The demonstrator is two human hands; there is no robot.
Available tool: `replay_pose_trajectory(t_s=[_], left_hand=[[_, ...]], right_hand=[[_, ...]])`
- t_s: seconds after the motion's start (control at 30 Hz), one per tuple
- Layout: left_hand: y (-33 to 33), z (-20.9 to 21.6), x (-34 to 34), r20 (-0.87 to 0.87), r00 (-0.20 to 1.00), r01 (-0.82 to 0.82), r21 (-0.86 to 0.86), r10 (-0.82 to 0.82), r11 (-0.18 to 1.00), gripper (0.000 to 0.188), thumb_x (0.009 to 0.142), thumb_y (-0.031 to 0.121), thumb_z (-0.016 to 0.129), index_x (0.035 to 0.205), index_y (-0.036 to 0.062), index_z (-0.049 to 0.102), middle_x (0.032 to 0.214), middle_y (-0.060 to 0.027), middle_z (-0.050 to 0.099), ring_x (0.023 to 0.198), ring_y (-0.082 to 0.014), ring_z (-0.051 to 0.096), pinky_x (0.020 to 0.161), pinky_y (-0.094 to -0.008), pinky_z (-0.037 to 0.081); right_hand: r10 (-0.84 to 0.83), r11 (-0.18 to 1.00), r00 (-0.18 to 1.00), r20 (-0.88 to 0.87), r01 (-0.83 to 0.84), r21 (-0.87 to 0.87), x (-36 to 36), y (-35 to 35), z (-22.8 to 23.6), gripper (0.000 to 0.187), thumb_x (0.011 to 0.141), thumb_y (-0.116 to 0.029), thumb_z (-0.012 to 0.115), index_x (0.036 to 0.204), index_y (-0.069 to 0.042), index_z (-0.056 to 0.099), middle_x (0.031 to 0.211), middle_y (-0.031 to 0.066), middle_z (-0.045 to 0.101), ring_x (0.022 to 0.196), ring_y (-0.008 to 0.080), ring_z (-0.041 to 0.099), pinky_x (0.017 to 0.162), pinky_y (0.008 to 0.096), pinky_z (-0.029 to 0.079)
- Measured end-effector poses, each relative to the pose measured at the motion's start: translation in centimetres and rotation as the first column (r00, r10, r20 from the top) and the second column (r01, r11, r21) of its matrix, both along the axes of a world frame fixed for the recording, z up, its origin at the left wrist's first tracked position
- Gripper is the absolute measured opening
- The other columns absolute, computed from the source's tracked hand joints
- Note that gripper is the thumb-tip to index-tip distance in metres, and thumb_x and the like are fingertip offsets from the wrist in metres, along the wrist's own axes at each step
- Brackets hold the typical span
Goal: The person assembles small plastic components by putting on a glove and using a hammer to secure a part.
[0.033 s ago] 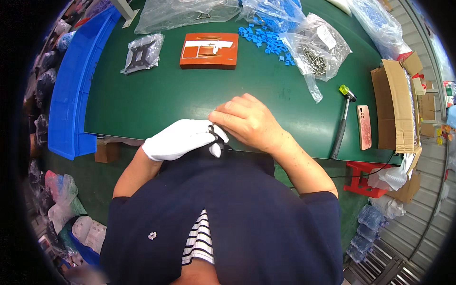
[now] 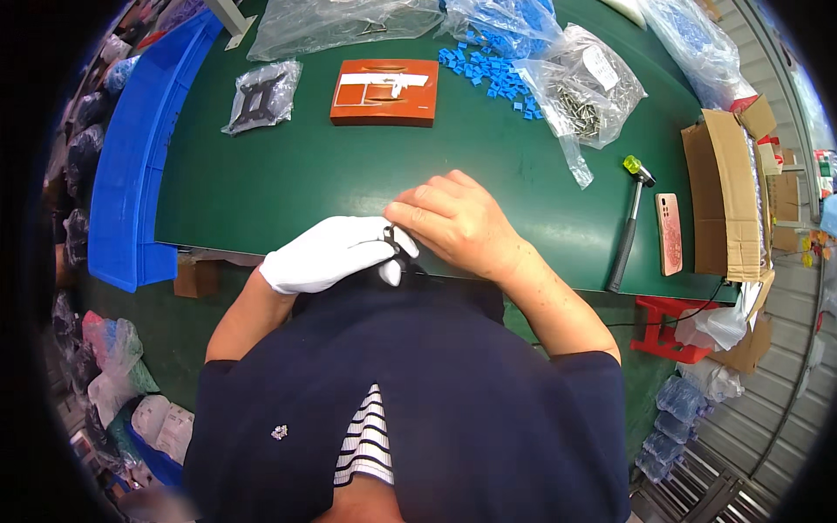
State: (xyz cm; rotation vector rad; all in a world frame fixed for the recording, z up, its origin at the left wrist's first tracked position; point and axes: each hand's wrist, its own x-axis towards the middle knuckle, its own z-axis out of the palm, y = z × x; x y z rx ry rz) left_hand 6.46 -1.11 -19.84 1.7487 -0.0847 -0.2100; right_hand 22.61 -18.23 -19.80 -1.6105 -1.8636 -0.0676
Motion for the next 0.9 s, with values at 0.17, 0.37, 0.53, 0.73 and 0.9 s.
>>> replay_pose_trajectory(t_s=[0.17,0.37,0.53,0.73,0.9], left_hand=[[0.5,1.7,-0.1,-0.137,0.991,-0.005,0.042,0.011,0.999,0.027,0.101,0.019,0.048,0.112,0.0040,0.067,0.079,-0.0016,0.064,0.074,-0.0119,0.059,0.072,-0.0276,0.049],[0.1,2.3,-1.4,-0.258,0.966,0.001,-0.046,-0.013,0.999,0.024,0.100,0.019,0.052,0.105,0.0037,0.070,0.073,-0.0019,0.062,0.065,-0.0108,0.057,0.064,-0.0268,0.048],[-0.6,2.3,-2.5,-0.369,0.929,-0.102,-0.150,0.040,0.983,0.029,0.102,0.025,0.050,0.103,0.0043,0.070,0.071,-0.0028,0.062,0.064,-0.0119,0.056,0.063,-0.0289,0.048],[-0.8,2.4,-2.6,-0.358,0.928,-0.126,-0.047,0.101,0.991,0.027,0.101,0.024,0.052,0.098,0.0033,0.070,0.068,-0.0030,0.062,0.062,-0.0121,0.056,0.061,-0.0288,0.046],[-1.2,2.7,-2.8,-0.260,0.955,-0.139,0.044,0.146,0.989,0.024,0.099,0.020,0.054,0.091,0.0034,0.069,0.066,-0.0049,0.062,0.059,-0.0139,0.057,0.059,-0.0311,0.047]], right_hand=[[-0.102,0.986,0.979,0.176,0.076,0.146,-0.5,0.3,-0.9,0.025,0.073,-0.010,0.073,0.097,-0.012,0.067,0.089,-0.0029,0.065,0.078,0.0144,0.062,0.069,0.0317,0.046],[-0.183,0.974,0.964,0.191,0.153,0.165,-3.1,-0.6,-2.0,0.025,0.074,-0.012,0.074,0.098,-0.015,0.068,0.088,-0.0047,0.064,0.082,0.0131,0.062,0.089,0.0399,0.044],[-0.289,0.947,0.953,0.091,0.271,0.173,-5.3,-0.9,-3.0,0.020,0.077,-0.014,0.076,0.096,-0.018,0.069,0.084,-0.0066,0.063,0.081,0.0131,0.062,0.098,0.0432,0.038],[-0.317,0.941,0.948,0.028,0.311,0.133,-5.6,-0.8,-3.1,0.021,0.077,-0.014,0.077,0.096,-0.018,0.069,0.081,-0.0066,0.061,0.081,0.0135,0.062,0.099,0.0450,0.038],[-0.183,0.979,0.983,0.036,0.178,0.100,-4.9,-1.3,-2.9,0.024,0.078,-0.014,0.077,0.100,-0.015,0.068,0.079,-0.0029,0.059,0.077,0.0158,0.060,0.092,0.0424,0.044]])
